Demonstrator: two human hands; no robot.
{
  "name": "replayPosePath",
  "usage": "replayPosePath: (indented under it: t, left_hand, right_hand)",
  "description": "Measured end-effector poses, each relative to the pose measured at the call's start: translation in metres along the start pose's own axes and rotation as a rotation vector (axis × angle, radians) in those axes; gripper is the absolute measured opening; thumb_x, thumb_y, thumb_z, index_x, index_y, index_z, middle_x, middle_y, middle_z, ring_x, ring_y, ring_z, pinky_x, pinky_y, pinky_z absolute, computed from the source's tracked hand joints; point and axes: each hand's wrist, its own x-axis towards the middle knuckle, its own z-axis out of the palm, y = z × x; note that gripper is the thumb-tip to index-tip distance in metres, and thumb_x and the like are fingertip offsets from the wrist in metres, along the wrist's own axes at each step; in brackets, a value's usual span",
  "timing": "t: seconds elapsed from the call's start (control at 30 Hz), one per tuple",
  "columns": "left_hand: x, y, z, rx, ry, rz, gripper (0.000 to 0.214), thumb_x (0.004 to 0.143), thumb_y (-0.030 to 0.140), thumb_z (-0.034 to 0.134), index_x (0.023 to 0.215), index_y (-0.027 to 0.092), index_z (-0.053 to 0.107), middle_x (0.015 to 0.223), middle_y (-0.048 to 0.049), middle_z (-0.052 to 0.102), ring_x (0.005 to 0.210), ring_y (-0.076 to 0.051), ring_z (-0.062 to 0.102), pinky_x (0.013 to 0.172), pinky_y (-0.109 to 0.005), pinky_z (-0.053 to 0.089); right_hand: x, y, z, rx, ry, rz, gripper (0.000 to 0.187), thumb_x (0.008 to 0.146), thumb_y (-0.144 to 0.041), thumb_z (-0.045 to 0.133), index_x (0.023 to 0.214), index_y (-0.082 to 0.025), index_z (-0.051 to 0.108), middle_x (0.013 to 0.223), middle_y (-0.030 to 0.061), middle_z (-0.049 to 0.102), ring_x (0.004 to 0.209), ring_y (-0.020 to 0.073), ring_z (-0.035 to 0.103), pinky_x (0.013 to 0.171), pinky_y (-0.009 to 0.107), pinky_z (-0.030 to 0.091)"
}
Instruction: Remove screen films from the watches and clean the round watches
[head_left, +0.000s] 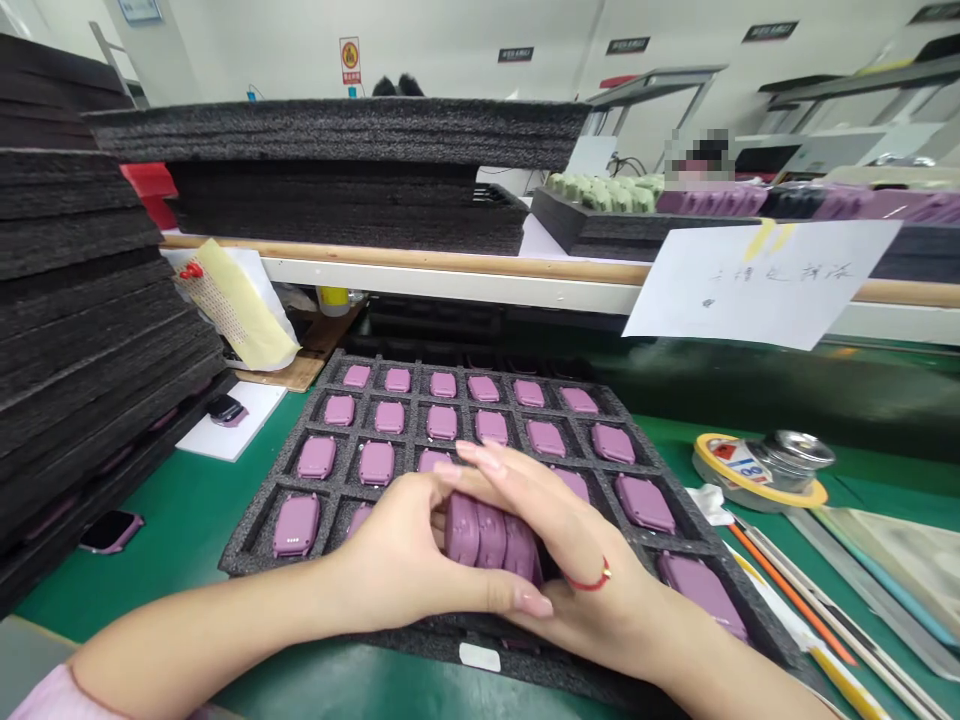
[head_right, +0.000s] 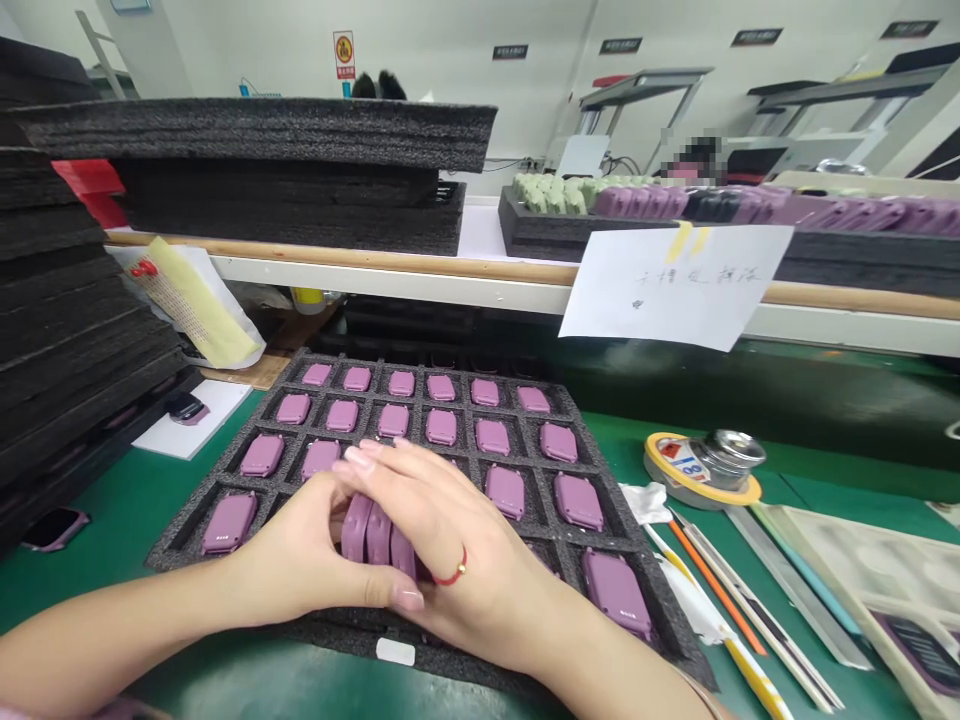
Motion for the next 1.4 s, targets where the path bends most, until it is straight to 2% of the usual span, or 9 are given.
replayPosePath:
  t: [0.1,0.23,0.37,0.6,0.77,0.93,1.03,1.13,1.4]
  left_hand:
    - [-0.003,-0.001,0.001,0.164,0.086,0.070,0.048,0.068,0.029,0.088,0.113,0.022,0.073,0.107,-0.0023,0.076,0.097,-0.022,0.070,0.087,-0.032,0.055]
    - [-0.005,-0.004,0.002,0.271,0.121,0.179,0.040,0.072,0.029,0.085,0.109,0.024,0.073,0.105,0.0000,0.076,0.094,-0.019,0.071,0.090,-0.029,0.053]
    - [-0.004,-0.007,0.003,0.306,0.121,0.282,0.037,0.076,0.028,0.083,0.111,0.023,0.072,0.111,-0.0012,0.076,0.103,-0.019,0.070,0.097,-0.029,0.051]
    - [-0.004,-0.012,0.004,0.349,0.093,0.464,0.026,0.084,0.026,0.076,0.110,0.022,0.075,0.115,-0.0064,0.072,0.114,-0.021,0.064,0.106,-0.033,0.047]
    - [-0.007,-0.019,0.003,0.395,0.093,0.436,0.045,0.086,0.020,0.073,0.129,0.032,0.067,0.136,-0.0087,0.054,0.134,-0.026,0.048,0.114,-0.040,0.041]
    - [-0.008,-0.014,0.005,-0.064,0.053,0.079,0.130,0.063,0.019,0.092,0.158,0.043,0.006,0.156,-0.0130,0.035,0.139,-0.034,0.045,0.110,-0.052,0.045]
    - [-0.004,-0.006,0.005,-0.362,-0.053,-0.165,0.107,0.065,0.023,0.091,0.152,0.027,0.030,0.131,-0.0158,0.062,0.116,-0.032,0.066,0.101,-0.049,0.053]
    - [0.001,-0.003,0.005,-0.360,-0.040,-0.176,0.062,0.065,0.021,0.091,0.118,0.015,0.061,0.113,-0.0123,0.071,0.110,-0.029,0.069,0.101,-0.043,0.053]
    - [-0.002,-0.006,0.004,-0.351,-0.046,-0.066,0.050,0.082,0.039,0.077,0.120,0.014,0.057,0.115,-0.0124,0.069,0.108,-0.027,0.069,0.096,-0.040,0.055]
  right_hand:
    - [0.000,-0.002,-0.005,0.107,0.082,0.087,0.103,0.075,-0.059,0.077,0.158,-0.031,0.023,0.148,0.0119,0.053,0.139,0.0342,0.048,0.118,0.055,0.037]
    - [0.000,0.004,-0.007,0.373,0.269,0.325,0.066,0.093,-0.063,0.051,0.149,-0.030,0.041,0.142,0.0102,0.058,0.131,0.0292,0.056,0.113,0.048,0.045]
    - [0.002,0.007,-0.006,0.609,0.146,0.582,0.071,0.092,-0.073,0.043,0.148,-0.029,0.040,0.127,0.0100,0.068,0.113,0.0267,0.068,0.097,0.043,0.057]
    - [0.006,-0.007,-0.002,0.760,0.003,0.712,0.106,0.066,-0.041,0.090,0.152,-0.025,0.031,0.107,0.0075,0.076,0.105,0.0268,0.073,0.094,0.041,0.059]
    - [0.007,-0.010,0.003,0.663,0.110,0.581,0.104,0.066,-0.024,0.089,0.152,-0.028,0.031,0.109,0.0063,0.076,0.107,0.0249,0.073,0.094,0.038,0.059]
    - [0.003,-0.010,0.002,0.341,0.248,0.438,0.103,0.071,-0.023,0.088,0.155,-0.034,0.028,0.118,0.0047,0.074,0.109,0.0249,0.072,0.099,0.039,0.058]
    - [0.000,-0.008,0.000,0.259,0.277,0.388,0.100,0.072,-0.026,0.088,0.153,-0.039,0.032,0.146,0.0079,0.057,0.118,0.0291,0.067,0.103,0.043,0.056]
    - [-0.001,-0.006,0.000,0.259,0.264,0.363,0.100,0.072,-0.031,0.088,0.154,-0.039,0.031,0.156,0.0099,0.045,0.118,0.0321,0.066,0.104,0.046,0.056]
    - [-0.001,-0.005,0.000,0.205,0.211,0.305,0.097,0.079,-0.023,0.081,0.156,-0.036,0.025,0.134,0.0073,0.066,0.119,0.0298,0.067,0.104,0.046,0.056]
